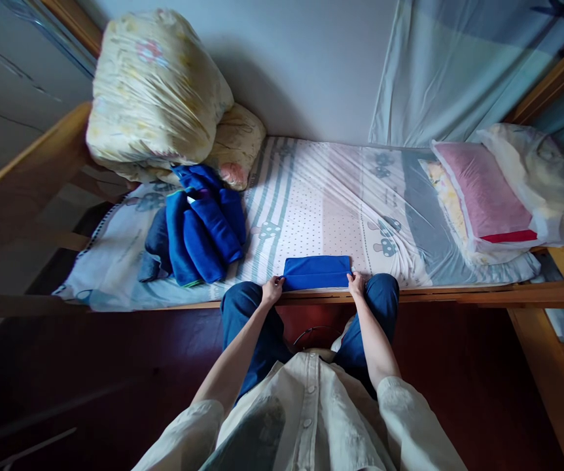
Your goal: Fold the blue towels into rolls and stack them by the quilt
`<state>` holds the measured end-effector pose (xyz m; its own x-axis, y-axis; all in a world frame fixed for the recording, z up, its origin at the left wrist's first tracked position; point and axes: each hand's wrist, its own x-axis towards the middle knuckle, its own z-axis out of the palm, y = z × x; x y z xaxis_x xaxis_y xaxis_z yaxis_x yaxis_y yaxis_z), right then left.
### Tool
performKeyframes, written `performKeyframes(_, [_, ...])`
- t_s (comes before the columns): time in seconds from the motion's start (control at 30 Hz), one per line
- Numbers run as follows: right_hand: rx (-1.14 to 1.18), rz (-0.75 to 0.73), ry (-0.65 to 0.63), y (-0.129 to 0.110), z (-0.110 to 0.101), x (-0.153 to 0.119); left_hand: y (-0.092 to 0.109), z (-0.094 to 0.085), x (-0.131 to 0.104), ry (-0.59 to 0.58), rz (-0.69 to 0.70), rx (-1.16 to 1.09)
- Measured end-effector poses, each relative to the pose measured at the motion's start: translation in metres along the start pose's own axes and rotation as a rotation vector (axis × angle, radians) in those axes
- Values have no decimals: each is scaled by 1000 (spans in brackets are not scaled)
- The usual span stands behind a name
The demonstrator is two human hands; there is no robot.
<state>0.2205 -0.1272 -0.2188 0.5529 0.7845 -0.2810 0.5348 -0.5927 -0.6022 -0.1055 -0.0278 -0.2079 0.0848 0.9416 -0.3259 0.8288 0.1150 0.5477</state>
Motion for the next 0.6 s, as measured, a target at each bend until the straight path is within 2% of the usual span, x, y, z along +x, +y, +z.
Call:
performKeyframes(0.1, [19,-5,11,-4,-3,-3,2,-2,-6,26,-23,7])
performKeyframes(0.17, [14,-34,57,-9,-6,-9,3,-3,-14,62,9,21])
performKeyframes(0.23, [-29,-129,121,-15,-9,-19,5,-2,-25,106,118,63])
performKeyframes(0.3, [-105,-274,145,-22,-11,-32,6,0,-37,105,284,125])
performKeyframes(0.4, [-238,-457,55,-30,-9,-51,10,7,-50,6,454,202])
performKeyframes(0.5, [-363,-536,-71,-32,-4,-61,10,15,-52,-67,472,268])
performKeyframes(0.6, [-450,-521,-147,-28,0,-60,5,21,-45,-96,463,335])
